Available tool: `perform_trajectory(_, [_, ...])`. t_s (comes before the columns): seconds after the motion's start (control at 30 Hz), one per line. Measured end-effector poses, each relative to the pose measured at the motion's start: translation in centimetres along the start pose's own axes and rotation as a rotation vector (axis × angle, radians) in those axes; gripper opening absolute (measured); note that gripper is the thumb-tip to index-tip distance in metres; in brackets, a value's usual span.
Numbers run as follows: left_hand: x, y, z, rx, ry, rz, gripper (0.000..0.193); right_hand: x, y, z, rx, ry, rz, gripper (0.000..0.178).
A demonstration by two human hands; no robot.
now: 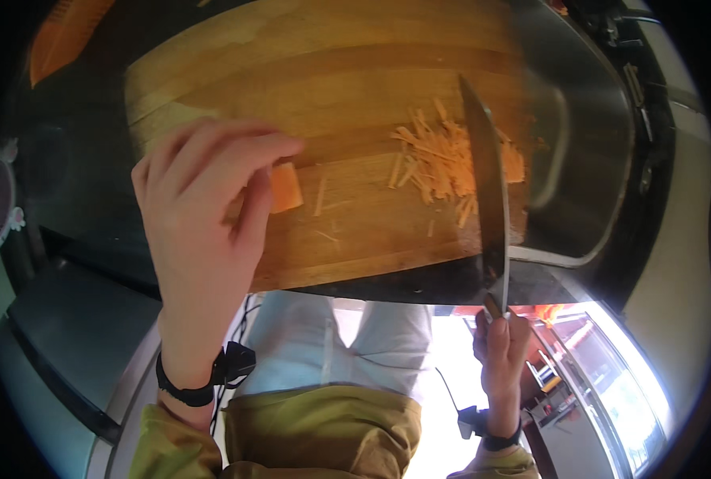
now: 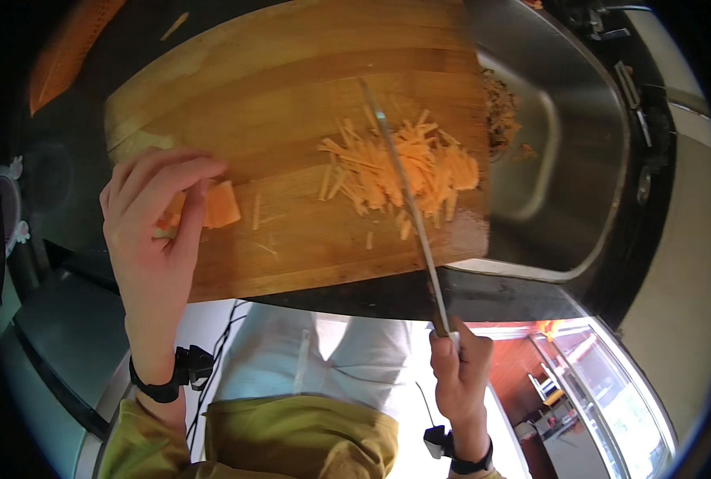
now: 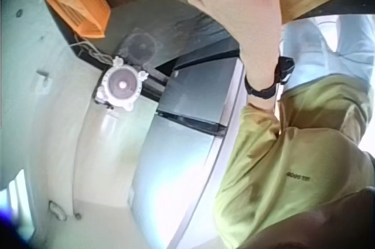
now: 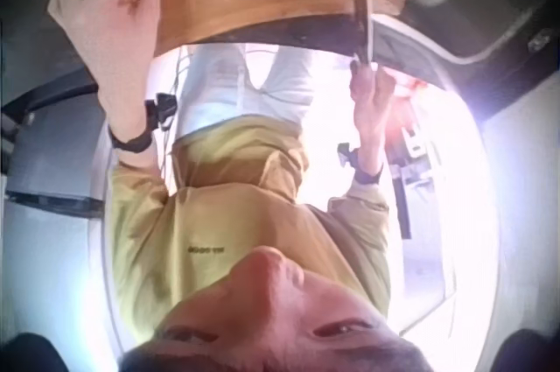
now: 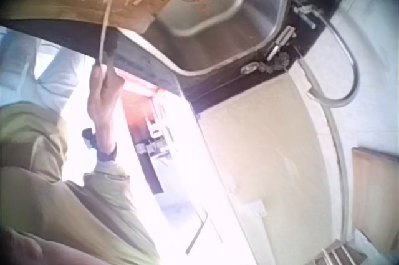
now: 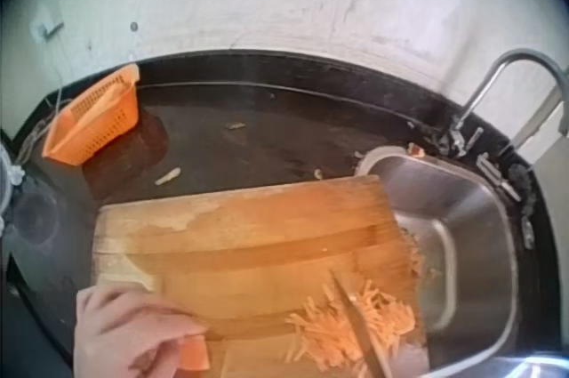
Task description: Chopping a sweet potato into matchsticks on a wooden cutting board.
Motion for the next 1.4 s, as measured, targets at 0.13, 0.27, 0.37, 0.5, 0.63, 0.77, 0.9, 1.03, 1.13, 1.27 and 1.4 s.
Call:
perform_trajectory(0.13, [-0.9,-1.5,-1.4,-0.002,-0.105,-0.079,0.038,0.2,-0.8,1.8,-0.089,-0.129,-0.016,0.042])
perform_trajectory(0.27, [-1.1,-1.1,-0.7,0.001,-0.213,-0.059,0.041,1.6,-2.6,4.6,-0.207,-0.189,-0.054,0.036])
perform_trajectory(0.37, [-1.1,-1.2,-0.4,-0.039,-0.206,-0.028,0.039,1.8,-2.3,5.0,-0.138,-0.135,-0.002,0.037])
perform_trajectory(0.5, [-1.2,-1.0,-0.3,-0.038,-0.247,-0.064,0.036,2.0,-2.4,4.7,-0.139,-0.117,0.016,0.037])
perform_trajectory(0.63, [-1.4,-1.6,-0.3,-0.097,-0.281,-0.134,0.034,2.2,-2.7,4.5,-0.184,-0.133,-0.007,0.038])
perform_trajectory(0.77, [-1.4,-1.7,-0.6,-0.101,-0.292,-0.077,0.037,2.3,-2.6,4.4,-0.181,-0.130,-0.020,0.038])
perform_trajectory(0.9, [-1.2,-1.8,-0.6,-0.139,-0.310,-0.115,0.036,2.4,-2.8,4.4,-0.164,-0.125,-0.004,0.038])
perform_trajectory(1.03, [-0.9,-1.6,-0.5,-0.143,-0.344,-0.168,0.031,2.6,-3.1,4.4,-0.172,-0.135,-0.020,0.039])
perform_trajectory(1.13, [-0.9,-1.3,-0.5,-0.106,-0.341,-0.123,0.025,2.5,-3.4,4.2,-0.196,-0.135,-0.016,0.038])
perform_trajectory(1.27, [-1.5,-1.4,-0.4,-0.104,-0.304,-0.086,0.015,2.6,-3.6,4.2,-0.227,-0.140,-0.029,0.037])
perform_trajectory(1.4, [-2.0,-0.7,-0.9,-0.259,-0.100,-0.079,0.026,2.7,-4.0,4.4,-0.195,-0.155,-0.029,0.035])
Point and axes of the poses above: each hand's wrist, its own x-axis towards the middle knuckle, its own z-axis out of the palm, y = z × x, the point moved 6 cm from there along x, towards the middle knuckle, and after that the axes turned 8 degrees about -y, right-handed, at the moved point
